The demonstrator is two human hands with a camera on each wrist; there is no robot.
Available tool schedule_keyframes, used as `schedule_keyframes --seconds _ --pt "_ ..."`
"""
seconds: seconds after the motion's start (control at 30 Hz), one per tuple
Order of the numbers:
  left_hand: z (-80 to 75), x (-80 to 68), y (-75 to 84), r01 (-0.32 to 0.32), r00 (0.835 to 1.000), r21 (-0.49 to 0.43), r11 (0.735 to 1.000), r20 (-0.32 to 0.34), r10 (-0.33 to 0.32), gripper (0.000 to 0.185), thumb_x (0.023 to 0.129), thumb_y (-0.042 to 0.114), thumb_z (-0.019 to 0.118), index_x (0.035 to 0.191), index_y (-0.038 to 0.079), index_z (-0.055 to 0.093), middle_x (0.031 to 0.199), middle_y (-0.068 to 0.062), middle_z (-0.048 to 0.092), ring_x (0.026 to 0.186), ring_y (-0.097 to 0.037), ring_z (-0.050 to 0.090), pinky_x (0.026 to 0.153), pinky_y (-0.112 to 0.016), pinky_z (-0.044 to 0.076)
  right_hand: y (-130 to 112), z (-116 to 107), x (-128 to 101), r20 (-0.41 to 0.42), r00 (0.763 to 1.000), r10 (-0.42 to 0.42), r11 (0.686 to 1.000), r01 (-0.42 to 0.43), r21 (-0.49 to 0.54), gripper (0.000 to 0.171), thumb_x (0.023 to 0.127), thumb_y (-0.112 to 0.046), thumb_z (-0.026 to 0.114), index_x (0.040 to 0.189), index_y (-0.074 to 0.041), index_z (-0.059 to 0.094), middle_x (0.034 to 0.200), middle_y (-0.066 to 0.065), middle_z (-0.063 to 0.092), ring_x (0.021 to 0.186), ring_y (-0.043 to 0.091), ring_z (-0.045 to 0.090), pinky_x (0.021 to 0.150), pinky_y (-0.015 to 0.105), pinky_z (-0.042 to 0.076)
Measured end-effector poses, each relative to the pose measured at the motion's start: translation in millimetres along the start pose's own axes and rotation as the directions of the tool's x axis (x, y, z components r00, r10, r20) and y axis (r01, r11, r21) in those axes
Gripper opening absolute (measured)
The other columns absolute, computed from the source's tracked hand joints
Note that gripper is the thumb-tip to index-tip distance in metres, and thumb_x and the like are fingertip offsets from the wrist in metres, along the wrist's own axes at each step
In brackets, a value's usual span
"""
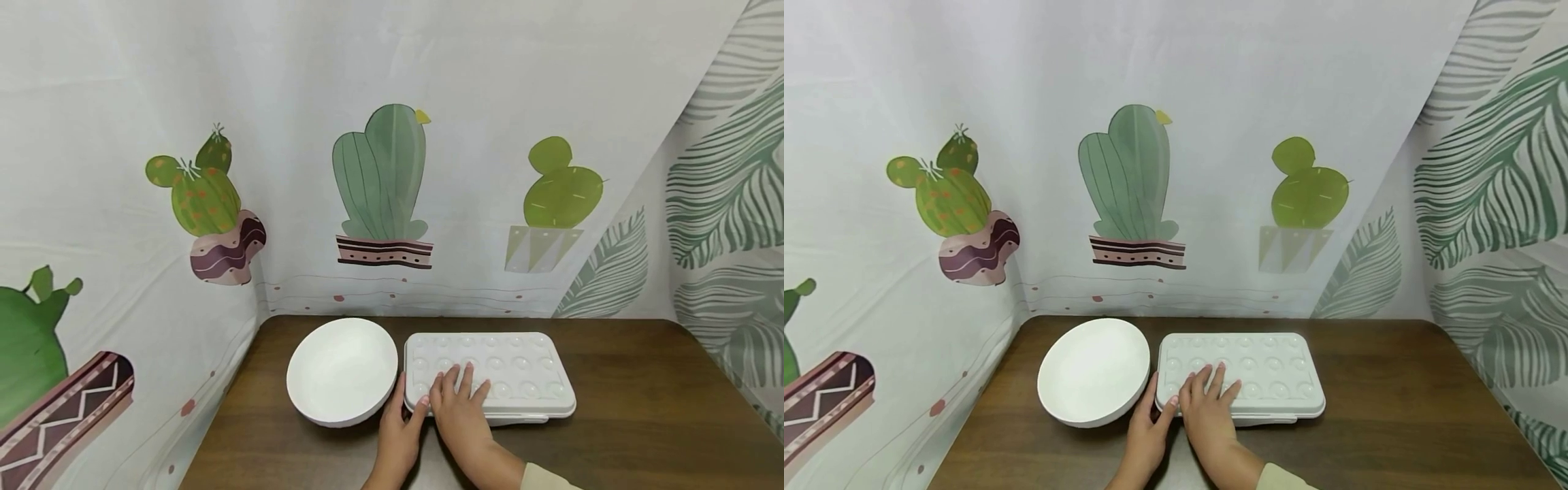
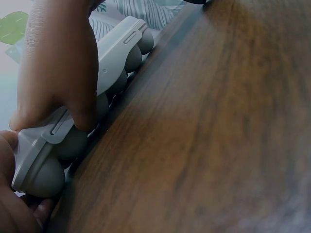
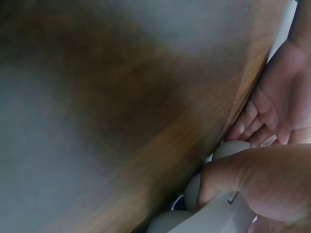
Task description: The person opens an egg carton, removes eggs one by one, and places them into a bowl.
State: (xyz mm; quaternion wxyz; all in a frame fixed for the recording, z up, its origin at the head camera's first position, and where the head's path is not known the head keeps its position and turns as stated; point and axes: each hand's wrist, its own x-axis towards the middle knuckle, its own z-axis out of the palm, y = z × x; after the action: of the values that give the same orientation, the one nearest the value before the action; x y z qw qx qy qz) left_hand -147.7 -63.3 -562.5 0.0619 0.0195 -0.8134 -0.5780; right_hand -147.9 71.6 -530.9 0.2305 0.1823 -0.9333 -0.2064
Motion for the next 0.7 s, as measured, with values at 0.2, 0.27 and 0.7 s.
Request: schedule_keyframes --seconds 0.2,0.27,0.7 --pt "1.5 -0.3 -0.2 0.002 1.000 0.001 1.000 0.002 -0.002 0.074 0.097 0.041 0.065 0.157 0.010 0.035 0.154 -0.019 0.046 0.139 -0.028 0.047 0.108 -0.046 0.046 1.1 0.8 -1.2 0.003 1.000 0.000 1.000 0.000 0.000 0.042 0.098 -0.025 0.047 0.133 -0.004 0.058 0.131 0.028 0.059 0.122 0.051 0.059 0.084 0.066 0.055" --pt "1.9 0.1 -0.3 0.002 1.000 0.005 1.000 0.001 -0.002 0.074 0.097 0.041 0.065 0.157 0.010 0.035 0.154 -0.018 0.047 0.139 -0.027 0.047 0.109 -0.047 0.046 1.5 0.8 -1.3 -0.001 1.000 0.000 1.000 0.000 -0.003 0.042 0.098 -0.025 0.046 0.133 -0.004 0.058 0.131 0.028 0.059 0.122 0.051 0.059 0.084 0.066 0.055" --pt "1.2 1.2 0.4 -0.006 1.000 -0.008 1.000 -0.006 0.006 0.075 0.097 0.041 0.065 0.157 0.008 0.035 0.155 -0.019 0.046 0.139 -0.028 0.047 0.109 -0.047 0.046 4.2 -2.0 -1.8 0.000 1.000 -0.016 0.998 0.016 0.059 0.047 0.097 -0.029 0.055 0.135 -0.002 0.057 0.134 0.029 0.058 0.125 0.052 0.057 0.087 0.066 0.053"
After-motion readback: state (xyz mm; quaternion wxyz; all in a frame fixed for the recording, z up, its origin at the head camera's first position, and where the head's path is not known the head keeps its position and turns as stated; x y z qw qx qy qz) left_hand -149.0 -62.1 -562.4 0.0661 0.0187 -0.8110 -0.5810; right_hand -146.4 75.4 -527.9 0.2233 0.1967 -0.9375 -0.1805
